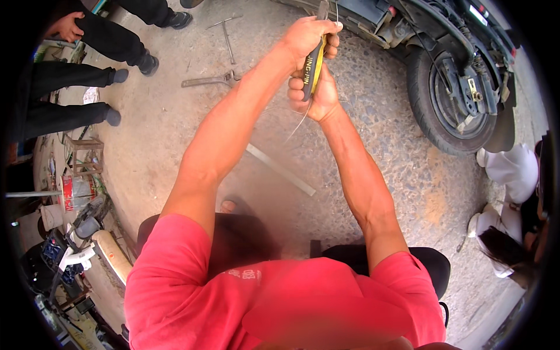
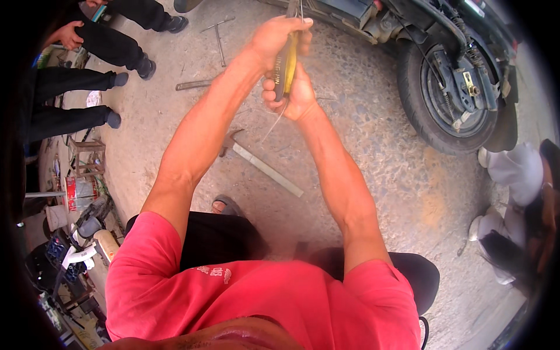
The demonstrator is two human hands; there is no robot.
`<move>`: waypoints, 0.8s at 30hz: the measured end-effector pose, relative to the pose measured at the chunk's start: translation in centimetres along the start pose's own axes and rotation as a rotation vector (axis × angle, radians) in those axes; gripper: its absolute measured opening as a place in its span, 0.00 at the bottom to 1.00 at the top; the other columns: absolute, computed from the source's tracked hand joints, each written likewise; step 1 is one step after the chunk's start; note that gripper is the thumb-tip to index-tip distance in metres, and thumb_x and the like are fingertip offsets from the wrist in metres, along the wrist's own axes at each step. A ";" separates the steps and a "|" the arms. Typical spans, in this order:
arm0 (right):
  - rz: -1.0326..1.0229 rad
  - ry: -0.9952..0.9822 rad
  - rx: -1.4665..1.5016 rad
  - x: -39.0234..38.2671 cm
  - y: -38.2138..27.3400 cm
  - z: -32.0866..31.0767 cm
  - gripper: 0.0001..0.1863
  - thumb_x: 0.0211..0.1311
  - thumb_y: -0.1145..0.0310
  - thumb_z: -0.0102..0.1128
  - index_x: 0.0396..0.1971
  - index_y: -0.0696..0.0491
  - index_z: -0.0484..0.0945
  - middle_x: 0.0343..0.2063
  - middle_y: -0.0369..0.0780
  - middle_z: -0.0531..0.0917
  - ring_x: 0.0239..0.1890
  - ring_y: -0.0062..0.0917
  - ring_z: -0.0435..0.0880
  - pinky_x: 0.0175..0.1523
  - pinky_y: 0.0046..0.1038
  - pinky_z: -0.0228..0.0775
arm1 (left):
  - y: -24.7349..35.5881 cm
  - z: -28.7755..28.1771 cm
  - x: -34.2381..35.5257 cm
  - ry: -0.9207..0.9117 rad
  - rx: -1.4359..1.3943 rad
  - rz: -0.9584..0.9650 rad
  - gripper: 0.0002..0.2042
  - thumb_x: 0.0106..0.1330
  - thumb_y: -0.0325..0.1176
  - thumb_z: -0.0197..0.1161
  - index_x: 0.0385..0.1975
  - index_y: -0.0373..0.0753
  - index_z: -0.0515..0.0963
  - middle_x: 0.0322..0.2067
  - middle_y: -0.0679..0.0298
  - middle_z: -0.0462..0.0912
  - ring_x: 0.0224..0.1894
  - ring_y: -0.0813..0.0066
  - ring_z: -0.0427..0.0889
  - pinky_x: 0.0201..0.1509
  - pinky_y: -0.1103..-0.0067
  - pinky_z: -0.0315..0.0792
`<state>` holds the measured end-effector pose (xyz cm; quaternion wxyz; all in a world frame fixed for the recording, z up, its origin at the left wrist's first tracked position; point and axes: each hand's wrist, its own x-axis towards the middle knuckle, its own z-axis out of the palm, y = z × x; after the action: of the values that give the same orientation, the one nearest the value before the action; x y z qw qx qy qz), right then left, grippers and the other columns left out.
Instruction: The person manipulates wire and mechanical components on a moped, using a hammer to tap a metal piece and pliers to pull or tighten a wire loop.
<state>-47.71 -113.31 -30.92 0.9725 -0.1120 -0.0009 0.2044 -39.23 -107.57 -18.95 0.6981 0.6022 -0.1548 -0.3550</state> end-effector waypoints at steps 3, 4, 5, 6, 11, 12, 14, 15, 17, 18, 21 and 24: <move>-0.397 0.533 -0.558 -1.6 1.5 2.7 0.38 0.69 0.31 0.34 0.50 0.54 0.73 0.32 0.43 0.82 0.30 0.28 0.82 0.32 0.29 0.70 | -0.3 -0.4 0.0 0.021 0.014 0.024 0.14 0.65 0.39 0.67 0.39 0.35 0.75 0.33 0.60 0.79 0.33 0.70 0.80 0.38 0.69 0.78; -0.430 0.609 -0.615 -2.5 1.8 3.8 0.35 0.70 0.41 0.44 0.59 0.58 0.69 0.38 0.46 0.83 0.36 0.32 0.83 0.46 0.34 0.72 | -0.5 -0.6 0.1 0.015 0.011 0.037 0.14 0.65 0.38 0.67 0.40 0.34 0.75 0.32 0.61 0.79 0.32 0.71 0.80 0.37 0.70 0.78; -0.542 0.677 -0.891 -3.1 2.2 3.9 0.33 0.68 0.46 0.47 0.60 0.59 0.68 0.39 0.47 0.83 0.37 0.34 0.83 0.46 0.34 0.72 | -0.7 -0.4 0.2 0.018 -0.011 0.054 0.14 0.65 0.38 0.66 0.39 0.34 0.75 0.32 0.61 0.79 0.32 0.71 0.80 0.36 0.70 0.78; -0.652 0.737 -1.169 -3.4 2.8 3.9 0.32 0.67 0.51 0.50 0.62 0.60 0.66 0.39 0.48 0.83 0.38 0.36 0.84 0.47 0.35 0.73 | -0.9 -0.1 0.4 0.022 -0.032 0.071 0.13 0.65 0.37 0.66 0.39 0.34 0.75 0.32 0.61 0.79 0.31 0.71 0.80 0.35 0.71 0.78; -0.719 1.019 -1.260 -3.3 2.7 7.4 0.28 0.59 0.67 0.56 0.59 0.64 0.70 0.39 0.53 0.83 0.43 0.40 0.83 0.50 0.39 0.72 | -0.7 3.3 0.0 0.288 0.060 0.110 0.10 0.66 0.34 0.65 0.34 0.33 0.76 0.29 0.61 0.80 0.27 0.73 0.80 0.31 0.74 0.78; -0.702 1.061 -1.228 -2.7 2.2 7.2 0.22 0.59 0.67 0.55 0.50 0.64 0.75 0.37 0.54 0.83 0.42 0.39 0.84 0.49 0.38 0.72 | -0.7 3.5 0.0 0.314 0.067 0.107 0.10 0.66 0.34 0.65 0.33 0.33 0.76 0.28 0.61 0.80 0.27 0.73 0.80 0.32 0.75 0.78; -0.678 1.054 -1.236 -2.0 1.6 6.0 0.16 0.60 0.67 0.55 0.43 0.64 0.76 0.34 0.52 0.83 0.37 0.37 0.83 0.44 0.36 0.72 | -1.2 3.3 0.6 0.340 0.152 0.131 0.11 0.66 0.35 0.66 0.33 0.32 0.76 0.28 0.61 0.81 0.28 0.74 0.81 0.32 0.76 0.78; -0.667 1.049 -1.241 -1.9 1.4 5.7 0.14 0.61 0.67 0.55 0.39 0.64 0.77 0.32 0.51 0.83 0.35 0.36 0.83 0.42 0.36 0.72 | -1.5 3.0 1.0 0.354 0.195 0.144 0.11 0.66 0.36 0.66 0.33 0.32 0.76 0.28 0.61 0.81 0.29 0.74 0.82 0.32 0.76 0.78; -0.637 0.979 -1.163 -1.9 1.1 6.0 0.13 0.62 0.65 0.56 0.34 0.63 0.76 0.28 0.48 0.82 0.29 0.32 0.81 0.36 0.34 0.71 | -1.9 2.6 1.5 0.407 0.336 0.175 0.16 0.63 0.42 0.67 0.31 0.32 0.77 0.28 0.56 0.83 0.30 0.67 0.83 0.35 0.69 0.77; -0.620 0.944 -1.123 -1.9 1.1 6.1 0.13 0.63 0.64 0.56 0.31 0.62 0.75 0.26 0.46 0.81 0.27 0.30 0.80 0.33 0.33 0.70 | -2.0 2.4 1.5 0.435 0.407 0.187 0.19 0.61 0.46 0.68 0.30 0.33 0.77 0.28 0.53 0.84 0.30 0.64 0.84 0.36 0.65 0.77; -0.519 0.827 -1.036 -2.5 -0.1 4.9 0.15 0.64 0.62 0.56 0.29 0.60 0.75 0.22 0.41 0.78 0.21 0.25 0.74 0.28 0.31 0.65 | -1.3 2.4 0.4 0.408 0.571 0.162 0.23 0.59 0.51 0.68 0.33 0.32 0.77 0.30 0.51 0.84 0.33 0.60 0.84 0.40 0.62 0.77; -0.476 0.624 -0.825 -2.8 -0.7 3.8 0.15 0.66 0.60 0.54 0.32 0.59 0.75 0.23 0.39 0.76 0.21 0.24 0.72 0.27 0.30 0.64 | -0.9 2.3 -0.4 0.370 0.578 0.153 0.25 0.59 0.51 0.69 0.36 0.31 0.76 0.31 0.50 0.83 0.32 0.60 0.84 0.40 0.65 0.77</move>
<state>-50.18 -114.20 -26.96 0.8217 -0.5342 0.1814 -0.0804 -41.31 -108.97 -19.22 0.5396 0.8157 -0.1644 -0.1277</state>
